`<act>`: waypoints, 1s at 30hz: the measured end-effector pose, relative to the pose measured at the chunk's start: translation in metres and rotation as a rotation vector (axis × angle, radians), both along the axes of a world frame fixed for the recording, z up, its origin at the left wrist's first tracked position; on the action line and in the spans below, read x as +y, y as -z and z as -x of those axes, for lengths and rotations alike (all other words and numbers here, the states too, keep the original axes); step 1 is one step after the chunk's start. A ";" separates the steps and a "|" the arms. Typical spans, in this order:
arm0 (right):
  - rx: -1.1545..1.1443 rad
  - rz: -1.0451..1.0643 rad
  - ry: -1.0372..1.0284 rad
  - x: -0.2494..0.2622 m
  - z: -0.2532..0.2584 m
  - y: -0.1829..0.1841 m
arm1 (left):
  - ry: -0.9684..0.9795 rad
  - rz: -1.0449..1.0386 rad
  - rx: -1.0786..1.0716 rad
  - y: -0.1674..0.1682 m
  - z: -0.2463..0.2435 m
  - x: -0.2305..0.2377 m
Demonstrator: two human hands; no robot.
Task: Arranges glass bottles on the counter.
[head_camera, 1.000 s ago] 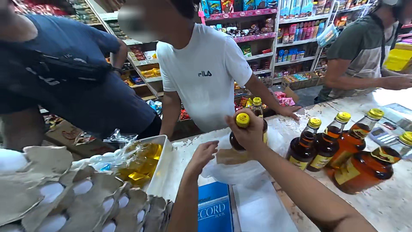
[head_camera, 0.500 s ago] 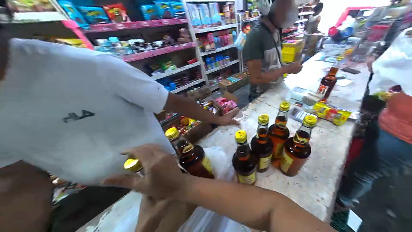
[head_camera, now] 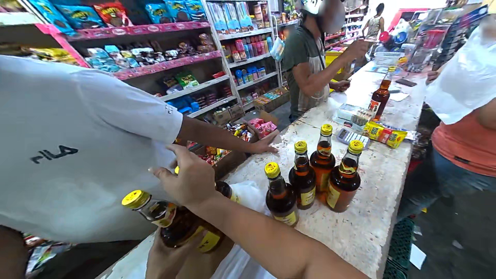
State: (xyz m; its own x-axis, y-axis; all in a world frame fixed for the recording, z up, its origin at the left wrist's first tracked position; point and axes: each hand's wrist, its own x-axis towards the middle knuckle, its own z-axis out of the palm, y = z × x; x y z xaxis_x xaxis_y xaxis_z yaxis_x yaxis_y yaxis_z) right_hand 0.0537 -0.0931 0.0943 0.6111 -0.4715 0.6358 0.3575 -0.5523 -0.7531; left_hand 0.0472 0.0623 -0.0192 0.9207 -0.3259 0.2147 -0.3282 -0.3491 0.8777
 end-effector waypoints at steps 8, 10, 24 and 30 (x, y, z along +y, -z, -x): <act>0.223 -0.037 -0.026 -0.009 -0.001 0.046 | -0.057 0.201 0.002 0.034 0.021 -0.028; 0.121 -0.045 0.019 -0.008 -0.004 0.061 | -0.225 -0.164 0.190 0.040 0.021 -0.027; 0.048 -0.028 0.298 -0.019 -0.022 0.058 | 0.018 -0.123 0.136 0.075 -0.059 -0.042; 0.012 0.002 0.275 -0.021 -0.020 0.058 | 0.049 -0.018 0.062 0.050 -0.031 -0.034</act>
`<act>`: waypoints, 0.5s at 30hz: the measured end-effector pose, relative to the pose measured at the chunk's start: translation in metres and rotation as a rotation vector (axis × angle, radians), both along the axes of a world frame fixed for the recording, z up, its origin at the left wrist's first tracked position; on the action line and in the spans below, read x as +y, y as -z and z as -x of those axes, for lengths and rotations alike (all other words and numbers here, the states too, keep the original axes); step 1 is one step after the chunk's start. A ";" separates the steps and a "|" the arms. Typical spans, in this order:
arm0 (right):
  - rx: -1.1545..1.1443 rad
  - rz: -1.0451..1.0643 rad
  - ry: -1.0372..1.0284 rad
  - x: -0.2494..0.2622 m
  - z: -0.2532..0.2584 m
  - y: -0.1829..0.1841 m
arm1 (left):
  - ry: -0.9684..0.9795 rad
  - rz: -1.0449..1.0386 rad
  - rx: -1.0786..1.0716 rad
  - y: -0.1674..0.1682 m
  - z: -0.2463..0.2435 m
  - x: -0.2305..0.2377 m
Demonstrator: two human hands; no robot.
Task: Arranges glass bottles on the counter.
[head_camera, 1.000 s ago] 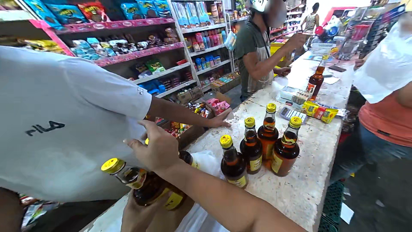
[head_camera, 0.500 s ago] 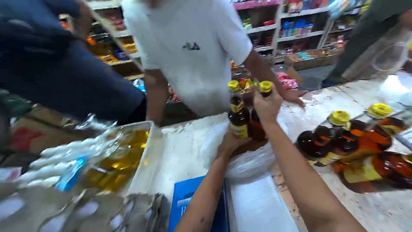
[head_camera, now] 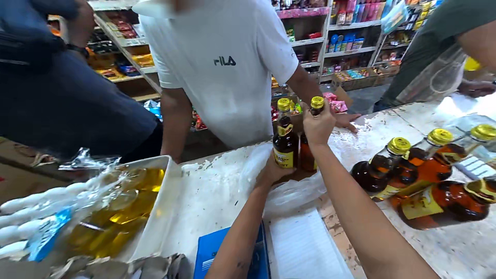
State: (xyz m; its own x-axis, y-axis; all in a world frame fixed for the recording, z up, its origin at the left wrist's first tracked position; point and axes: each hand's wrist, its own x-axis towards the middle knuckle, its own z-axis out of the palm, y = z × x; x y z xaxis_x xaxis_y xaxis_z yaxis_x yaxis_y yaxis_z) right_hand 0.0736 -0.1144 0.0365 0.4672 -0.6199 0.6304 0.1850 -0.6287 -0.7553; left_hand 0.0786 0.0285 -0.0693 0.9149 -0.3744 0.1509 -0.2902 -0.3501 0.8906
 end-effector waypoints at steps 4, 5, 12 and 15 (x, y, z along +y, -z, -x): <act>-0.051 0.016 -0.067 -0.007 -0.007 0.001 | -0.008 -0.113 0.089 -0.021 0.015 0.008; -0.050 0.023 -0.073 -0.008 -0.010 0.002 | -0.007 -0.143 0.108 -0.023 0.015 0.008; 0.136 -0.107 -0.134 -0.004 0.002 -0.007 | -0.113 -0.296 0.099 -0.028 0.034 0.003; 0.215 -0.161 -0.197 -0.004 0.016 -0.018 | -0.048 -0.248 0.093 -0.022 0.030 0.010</act>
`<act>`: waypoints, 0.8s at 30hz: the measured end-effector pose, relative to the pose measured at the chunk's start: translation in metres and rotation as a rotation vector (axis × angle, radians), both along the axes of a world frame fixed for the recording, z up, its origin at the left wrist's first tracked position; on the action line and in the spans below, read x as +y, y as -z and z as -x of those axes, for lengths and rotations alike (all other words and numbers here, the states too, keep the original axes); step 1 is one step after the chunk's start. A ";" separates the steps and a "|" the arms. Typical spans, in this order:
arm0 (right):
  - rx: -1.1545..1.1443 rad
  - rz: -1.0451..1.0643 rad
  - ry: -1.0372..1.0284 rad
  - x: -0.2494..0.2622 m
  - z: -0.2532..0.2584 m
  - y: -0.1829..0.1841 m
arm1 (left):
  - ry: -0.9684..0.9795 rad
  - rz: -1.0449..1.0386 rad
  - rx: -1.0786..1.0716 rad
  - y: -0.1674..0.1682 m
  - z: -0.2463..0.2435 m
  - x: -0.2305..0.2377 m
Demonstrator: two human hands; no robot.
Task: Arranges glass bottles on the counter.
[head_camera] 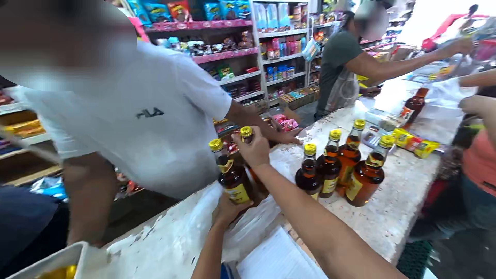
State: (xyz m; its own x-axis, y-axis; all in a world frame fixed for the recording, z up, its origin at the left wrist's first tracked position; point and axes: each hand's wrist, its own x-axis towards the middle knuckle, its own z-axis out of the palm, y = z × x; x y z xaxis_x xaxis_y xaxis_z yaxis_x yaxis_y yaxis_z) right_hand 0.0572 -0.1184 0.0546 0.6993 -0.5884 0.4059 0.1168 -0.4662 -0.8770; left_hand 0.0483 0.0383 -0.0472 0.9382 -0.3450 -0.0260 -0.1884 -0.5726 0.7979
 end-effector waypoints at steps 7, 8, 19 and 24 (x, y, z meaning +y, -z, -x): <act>-0.575 0.396 0.027 0.006 0.098 -0.038 | 0.127 0.202 -0.001 -0.042 0.013 0.022; -0.633 0.446 0.055 -0.006 0.121 -0.040 | 0.116 0.194 -0.074 -0.043 0.013 0.029; -0.366 0.071 0.012 -0.094 0.157 0.044 | -0.332 -0.283 -0.089 -0.035 0.039 0.075; -0.430 0.062 -0.040 -0.083 0.153 0.042 | -0.341 -0.190 -0.007 -0.045 0.034 0.081</act>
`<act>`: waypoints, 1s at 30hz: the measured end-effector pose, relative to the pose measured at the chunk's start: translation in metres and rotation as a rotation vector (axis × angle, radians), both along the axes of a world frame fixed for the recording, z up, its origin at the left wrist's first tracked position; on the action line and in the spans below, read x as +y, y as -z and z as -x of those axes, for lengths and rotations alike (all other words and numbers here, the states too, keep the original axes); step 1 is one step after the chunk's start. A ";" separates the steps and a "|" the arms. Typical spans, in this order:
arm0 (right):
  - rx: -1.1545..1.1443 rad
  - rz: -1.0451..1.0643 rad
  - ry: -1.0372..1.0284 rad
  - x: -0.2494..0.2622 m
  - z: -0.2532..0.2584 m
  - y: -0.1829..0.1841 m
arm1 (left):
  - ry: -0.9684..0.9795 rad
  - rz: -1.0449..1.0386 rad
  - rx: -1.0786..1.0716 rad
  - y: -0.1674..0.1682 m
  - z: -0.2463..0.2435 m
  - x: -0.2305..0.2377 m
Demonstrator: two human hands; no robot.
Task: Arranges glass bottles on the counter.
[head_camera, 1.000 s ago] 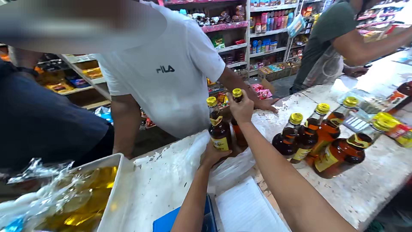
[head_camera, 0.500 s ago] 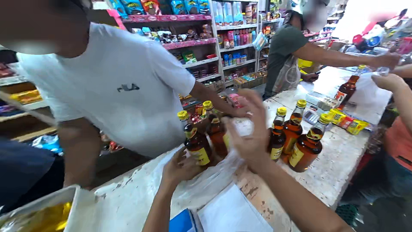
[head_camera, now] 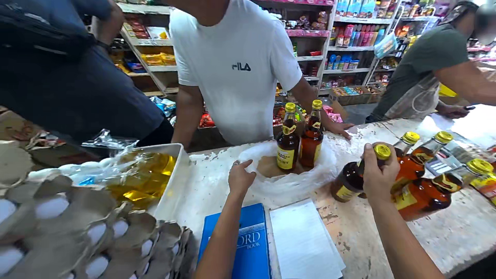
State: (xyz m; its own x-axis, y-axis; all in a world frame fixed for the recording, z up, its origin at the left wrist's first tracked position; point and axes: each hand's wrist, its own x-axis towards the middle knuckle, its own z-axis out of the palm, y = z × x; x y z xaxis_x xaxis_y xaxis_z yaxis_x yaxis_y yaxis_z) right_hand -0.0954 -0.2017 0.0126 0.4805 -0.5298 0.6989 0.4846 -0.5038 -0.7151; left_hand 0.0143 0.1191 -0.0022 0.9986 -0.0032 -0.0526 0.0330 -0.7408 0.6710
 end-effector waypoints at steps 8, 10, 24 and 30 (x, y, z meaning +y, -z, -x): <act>-0.217 -0.154 -0.502 0.032 0.016 -0.066 | 0.069 0.065 0.035 -0.007 -0.006 0.011; -0.255 -0.142 -0.589 0.072 0.010 -0.084 | 0.089 0.091 0.034 -0.006 -0.006 0.013; -0.243 0.131 -0.491 0.216 -0.140 -0.034 | 0.136 0.352 0.038 -0.001 -0.004 0.031; -0.152 0.085 -0.383 0.221 -0.166 -0.027 | 0.199 0.483 0.062 0.003 -0.002 0.035</act>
